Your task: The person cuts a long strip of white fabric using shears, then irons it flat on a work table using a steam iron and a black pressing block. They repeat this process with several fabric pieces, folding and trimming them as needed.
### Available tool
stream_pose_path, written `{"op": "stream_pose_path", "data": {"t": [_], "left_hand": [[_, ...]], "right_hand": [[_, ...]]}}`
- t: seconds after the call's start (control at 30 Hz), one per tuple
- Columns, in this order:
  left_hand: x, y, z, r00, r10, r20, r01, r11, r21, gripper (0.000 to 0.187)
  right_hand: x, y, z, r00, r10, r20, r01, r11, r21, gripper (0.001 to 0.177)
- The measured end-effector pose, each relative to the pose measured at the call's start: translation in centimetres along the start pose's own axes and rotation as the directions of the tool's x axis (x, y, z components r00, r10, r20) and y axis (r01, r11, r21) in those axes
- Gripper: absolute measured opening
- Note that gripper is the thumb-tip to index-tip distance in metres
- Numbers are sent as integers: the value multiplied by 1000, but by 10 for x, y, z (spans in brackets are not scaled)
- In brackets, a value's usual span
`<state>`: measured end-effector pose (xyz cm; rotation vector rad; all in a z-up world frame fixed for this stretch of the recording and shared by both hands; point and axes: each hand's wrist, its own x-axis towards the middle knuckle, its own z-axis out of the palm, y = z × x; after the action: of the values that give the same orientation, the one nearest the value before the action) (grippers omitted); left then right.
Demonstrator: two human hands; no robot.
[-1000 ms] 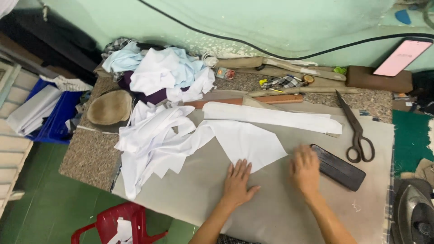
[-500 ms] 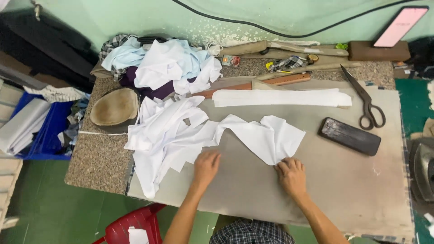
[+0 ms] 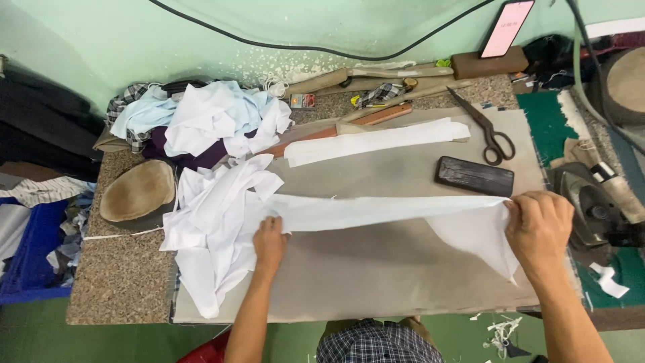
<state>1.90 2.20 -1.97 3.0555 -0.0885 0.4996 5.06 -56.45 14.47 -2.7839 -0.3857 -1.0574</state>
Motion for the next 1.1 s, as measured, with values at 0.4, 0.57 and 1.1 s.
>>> {"op": "stream_pose_path", "data": {"t": [0.4,0.57,1.1], "left_hand": [[80,-151,-263,774,36,-632,435,694,573,35],[18,-98,-240,925,3,-381,207,835,510,25],[-106,129,-243,999,-35,-38,-18,461,-887,29]], "right_hand": [[96,-19,-4,960,-257,-113,257,966,-8,21],[36,-39,47,988,-152,8,150,980,128,7],[-4,-278,152,683,-728,-62,577,486,656,17]]}}
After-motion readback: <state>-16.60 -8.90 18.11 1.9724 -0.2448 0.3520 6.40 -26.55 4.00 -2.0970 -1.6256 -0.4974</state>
